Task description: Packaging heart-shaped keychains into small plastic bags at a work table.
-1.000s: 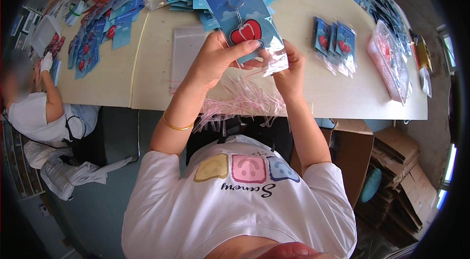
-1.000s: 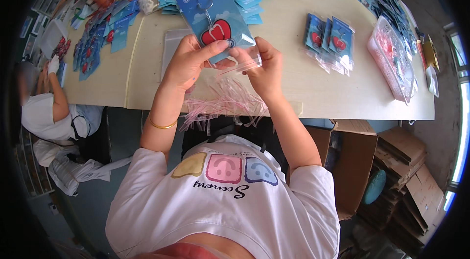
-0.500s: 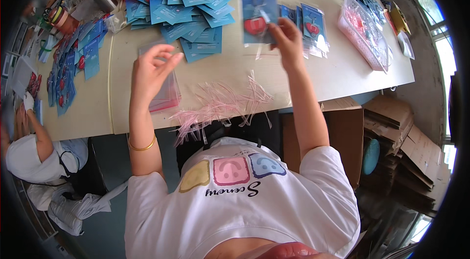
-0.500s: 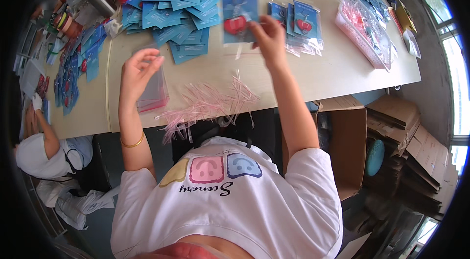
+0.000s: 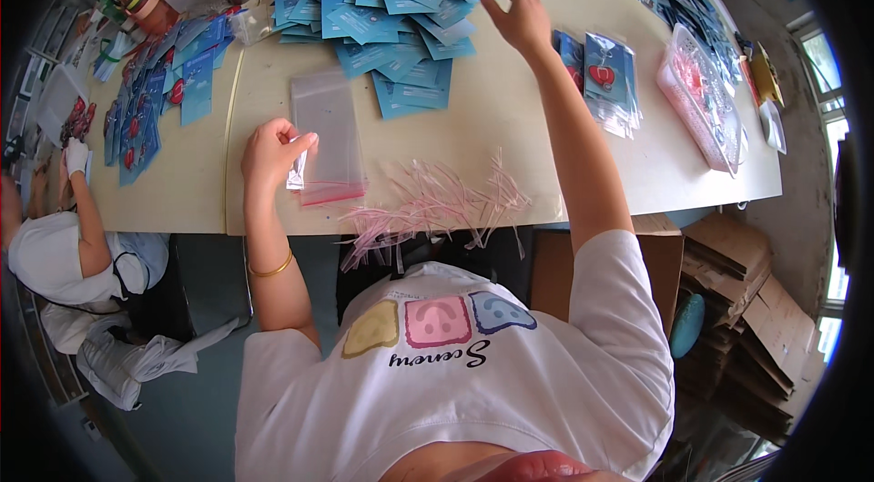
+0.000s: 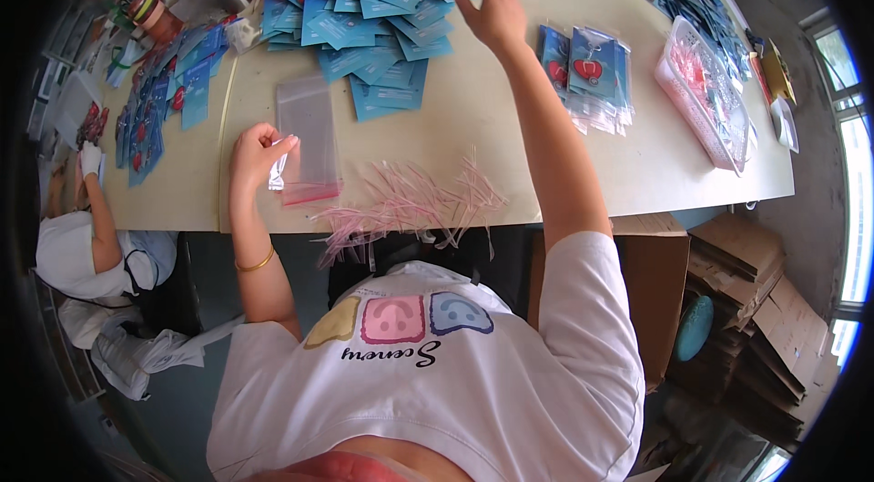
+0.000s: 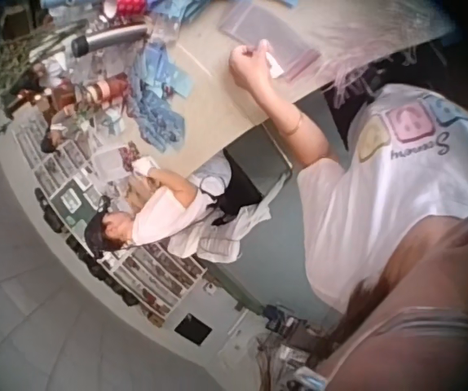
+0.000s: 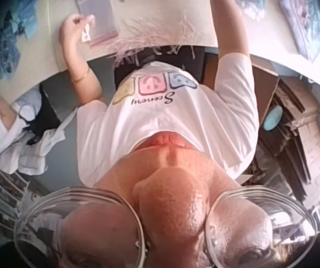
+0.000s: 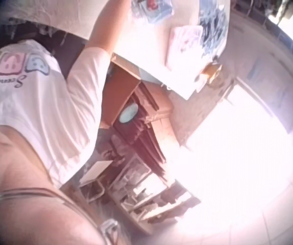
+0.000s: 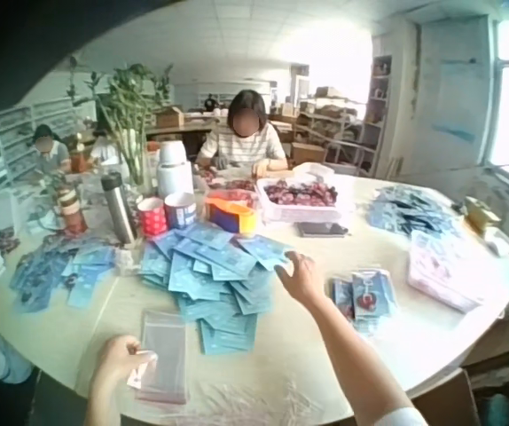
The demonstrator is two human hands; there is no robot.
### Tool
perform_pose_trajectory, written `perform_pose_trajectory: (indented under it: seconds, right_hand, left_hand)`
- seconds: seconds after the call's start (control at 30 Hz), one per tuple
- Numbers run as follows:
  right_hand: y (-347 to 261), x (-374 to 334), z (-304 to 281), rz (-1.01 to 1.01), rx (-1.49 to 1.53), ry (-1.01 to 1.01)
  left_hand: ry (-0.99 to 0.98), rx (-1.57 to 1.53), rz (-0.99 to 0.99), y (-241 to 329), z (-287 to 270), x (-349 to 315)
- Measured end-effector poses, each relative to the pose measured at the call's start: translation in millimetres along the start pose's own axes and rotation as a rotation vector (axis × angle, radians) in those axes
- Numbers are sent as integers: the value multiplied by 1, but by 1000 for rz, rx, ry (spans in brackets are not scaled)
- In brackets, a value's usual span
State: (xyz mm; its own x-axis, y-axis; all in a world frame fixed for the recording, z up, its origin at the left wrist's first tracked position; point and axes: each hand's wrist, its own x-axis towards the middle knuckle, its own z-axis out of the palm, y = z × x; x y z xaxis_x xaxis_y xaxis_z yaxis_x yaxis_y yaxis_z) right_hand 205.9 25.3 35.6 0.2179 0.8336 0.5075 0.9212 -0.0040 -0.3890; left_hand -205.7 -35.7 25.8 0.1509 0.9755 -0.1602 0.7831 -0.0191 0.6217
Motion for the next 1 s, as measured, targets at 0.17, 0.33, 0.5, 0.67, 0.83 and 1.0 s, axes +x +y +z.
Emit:
perform_pose_trajectory:
  seconds: [0.17,0.33,0.5,0.67,0.83,1.0]
  right_hand:
    - [-6,41,55,93,-282,-245]
    - [-9,34,13,74,-372,-86]
    - [11,-9,-36,125,809,-13]
    - [-38,-68,-89,218,1351,-96]
    - [-52,-111,-104,218,1815,-272]
    - [-79,-121,-111,272,1777,-258]
  left_hand:
    - [97,-69,93,-3,1,-4]
    - [137,266,36,16,-20,-29]
    - [119,-631,121,43,-23,-29]
    - [-59,-1129,270,62,-21,-10]
    - [-393,-1602,363,102,-21,6]
    - [-603,-1691,523,161,2,-2]
